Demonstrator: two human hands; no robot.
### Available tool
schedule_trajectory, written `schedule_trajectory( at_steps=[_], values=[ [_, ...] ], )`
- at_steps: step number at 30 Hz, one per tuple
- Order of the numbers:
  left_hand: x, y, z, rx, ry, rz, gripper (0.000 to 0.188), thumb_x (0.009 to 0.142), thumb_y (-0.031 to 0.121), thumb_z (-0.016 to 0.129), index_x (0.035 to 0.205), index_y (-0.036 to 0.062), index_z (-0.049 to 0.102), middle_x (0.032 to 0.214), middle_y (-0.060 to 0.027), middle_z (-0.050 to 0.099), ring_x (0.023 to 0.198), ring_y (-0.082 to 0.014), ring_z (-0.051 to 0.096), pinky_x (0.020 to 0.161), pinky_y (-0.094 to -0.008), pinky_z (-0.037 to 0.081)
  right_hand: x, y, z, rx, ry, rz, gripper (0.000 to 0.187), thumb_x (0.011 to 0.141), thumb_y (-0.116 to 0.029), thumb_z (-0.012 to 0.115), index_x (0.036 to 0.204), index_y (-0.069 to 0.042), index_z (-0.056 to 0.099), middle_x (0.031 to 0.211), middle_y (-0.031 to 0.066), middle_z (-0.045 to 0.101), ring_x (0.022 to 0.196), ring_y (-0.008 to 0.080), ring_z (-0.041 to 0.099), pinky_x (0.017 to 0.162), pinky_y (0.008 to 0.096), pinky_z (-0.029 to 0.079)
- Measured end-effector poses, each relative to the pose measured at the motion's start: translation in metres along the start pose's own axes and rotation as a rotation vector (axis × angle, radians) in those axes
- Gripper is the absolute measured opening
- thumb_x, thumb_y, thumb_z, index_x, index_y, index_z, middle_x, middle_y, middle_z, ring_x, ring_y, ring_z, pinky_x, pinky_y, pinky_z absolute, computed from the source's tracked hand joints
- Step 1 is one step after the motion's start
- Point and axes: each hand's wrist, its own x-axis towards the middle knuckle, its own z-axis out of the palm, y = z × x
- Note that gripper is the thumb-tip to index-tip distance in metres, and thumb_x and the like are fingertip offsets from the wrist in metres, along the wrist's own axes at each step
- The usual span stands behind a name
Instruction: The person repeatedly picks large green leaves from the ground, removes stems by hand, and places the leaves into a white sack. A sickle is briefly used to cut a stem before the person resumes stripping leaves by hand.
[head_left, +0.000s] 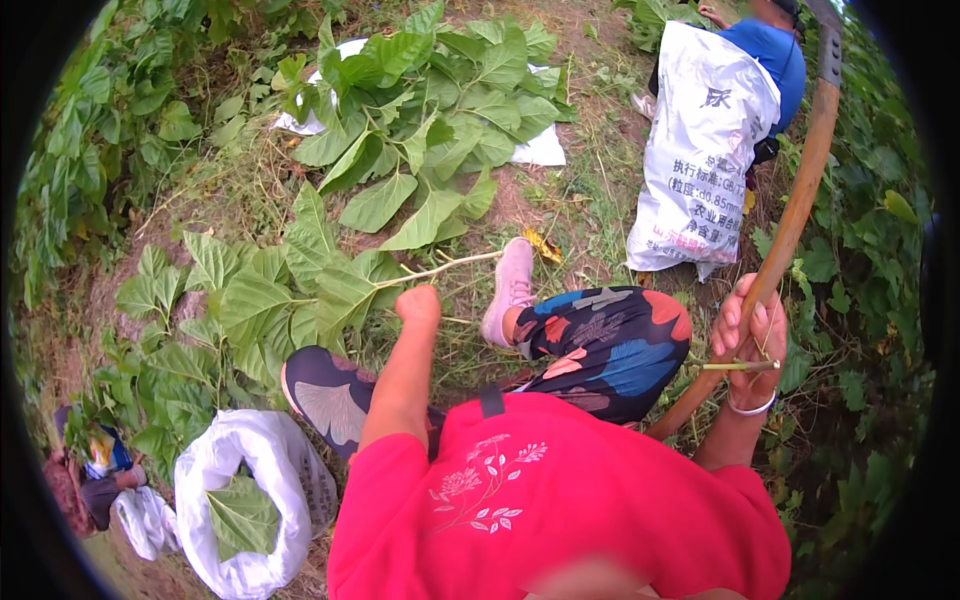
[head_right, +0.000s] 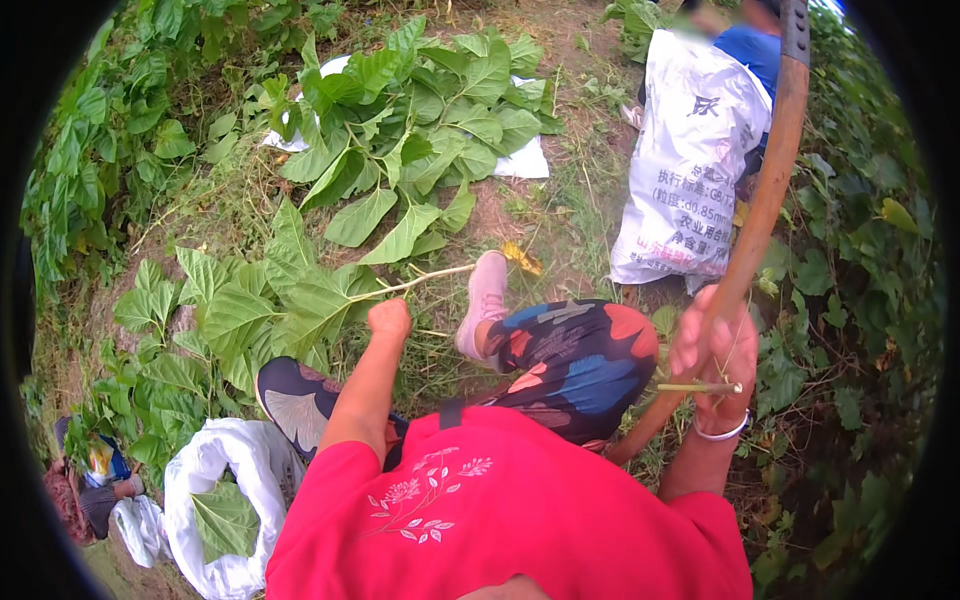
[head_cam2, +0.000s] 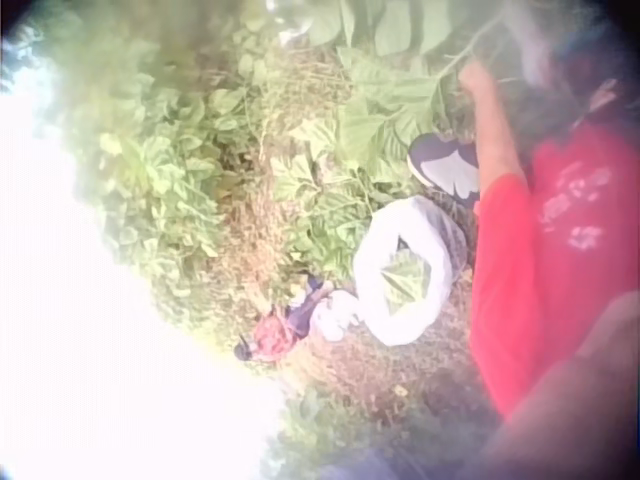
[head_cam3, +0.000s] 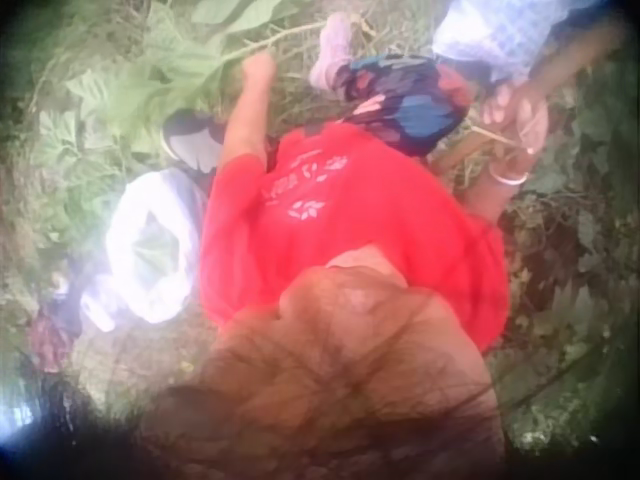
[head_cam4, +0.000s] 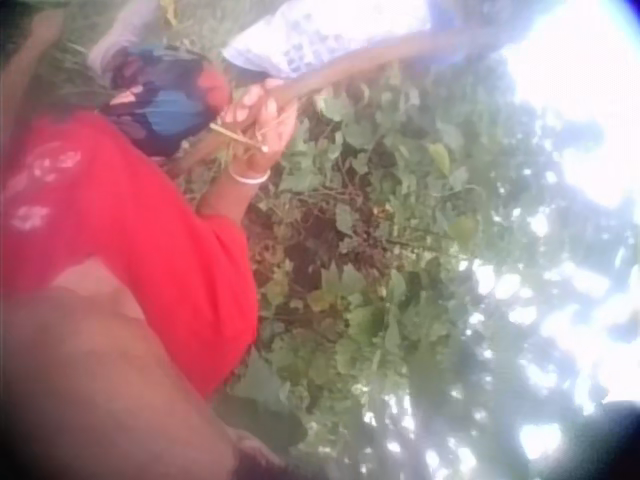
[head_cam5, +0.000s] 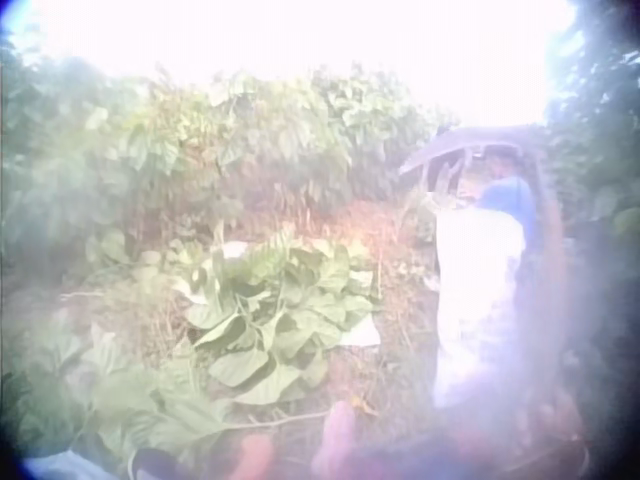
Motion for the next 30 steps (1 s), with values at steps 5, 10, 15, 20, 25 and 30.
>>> schedule_trajectory(
  at_steps=[5, 10, 15, 20, 25, 30],
  values=[
    [0.015, 0.001, 0.014, -0.117, 0.037, -0.023, 0.023, 0.084, 0.014, 0.055, 0.105, 0.0073, 0.059, 0.092, -0.0156, 0.070, 0.086, -0.0321, 0.069, 0.070, -0.0415, 0.055, 0.023, 0.011, 0.010, -0.019, 0.041, 0.098, 0.027, 0.092, -0.014, 0.054, 0.113, 0.001, 0.047, 0.080, 0.0110, 0.055, 0.059, 0.0136, 0.054, 0.053, 0.0266, 0.049],
    [0.029, 0.018, 0.031, -0.154, 0.137, 0.141, 0.038, 0.082, 0.010, 0.053, 0.119, 0.0110, 0.045, 0.090, -0.0173, 0.067, 0.079, -0.0342, 0.068, 0.065, -0.0463, 0.052, 0.051, 0.026, 0.004, -0.041, 0.059, 0.168, 0.027, 0.090, -0.015, 0.058, 0.110, 0.000, 0.048, 0.080, 0.0098, 0.057, 0.060, 0.0135, 0.054, 0.054, 0.0274, 0.050],
    [0.040, 0.028, 0.052, 0.042, -0.035, 0.226, 0.030, 0.088, 0.018, 0.050, 0.118, 0.0117, 0.050, 0.087, -0.0134, 0.068, 0.077, -0.0298, 0.068, 0.062, -0.0451, 0.052, 0.079, 0.042, -0.016, -0.148, 0.198, 0.211, 0.022, 0.091, -0.014, 0.057, 0.107, -0.001, 0.049, 0.080, 0.0072, 0.057, 0.060, 0.0110, 0.054, 0.052, 0.0258, 0.049],
    [0.047, 0.026, 0.080, 0.063, 0.023, 0.254, 0.026, 0.096, 0.022, 0.039, 0.094, 0.0110, 0.062, 0.075, -0.0095, 0.069, 0.069, -0.0277, 0.068, 0.056, -0.0428, 0.051, 0.082, 0.065, -0.074, -0.488, 0.390, 0.292, 0.016, 0.094, -0.019, 0.056, 0.099, -0.006, 0.050, 0.075, 0.0030, 0.056, 0.057, 0.0080, 0.052, 0.048, 0.0221, 0.044],
    [0.069, 0.019, 0.074, 0.130, 0.076, 0.224, 0.019, 0.090, 0.018, 0.048, 0.105, 0.0117, 0.058, 0.076, -0.0058, 0.067, 0.070, -0.0237, 0.068, 0.055, -0.0373, 0.052, 0.055, 0.123, -0.126, -0.787, 0.443, 0.554, 0.017, 0.096, -0.023, 0.053, 0.087, -0.009, 0.051, 0.068, -0.0014, 0.053, 0.052, 0.0067, 0.049, 0.047, 0.0223, 0.042],
    [0.079, 0.017, 0.078, 0.137, 0.162, 0.243, 0.020, 0.093, 0.018, 0.045, 0.099, 0.0107, 0.062, 0.071, -0.0047, 0.066, 0.063, -0.0228, 0.067, 0.051, -0.0366, 0.051, 0.010, 0.205, -0.190, -0.858, 0.442, 0.730, 0.022, 0.093, -0.024, 0.058, 0.086, -0.004, 0.056, 0.067, 0.0007, 0.054, 0.053, 0.0098, 0.051, 0.047, 0.0269, 0.041]
  ],
)
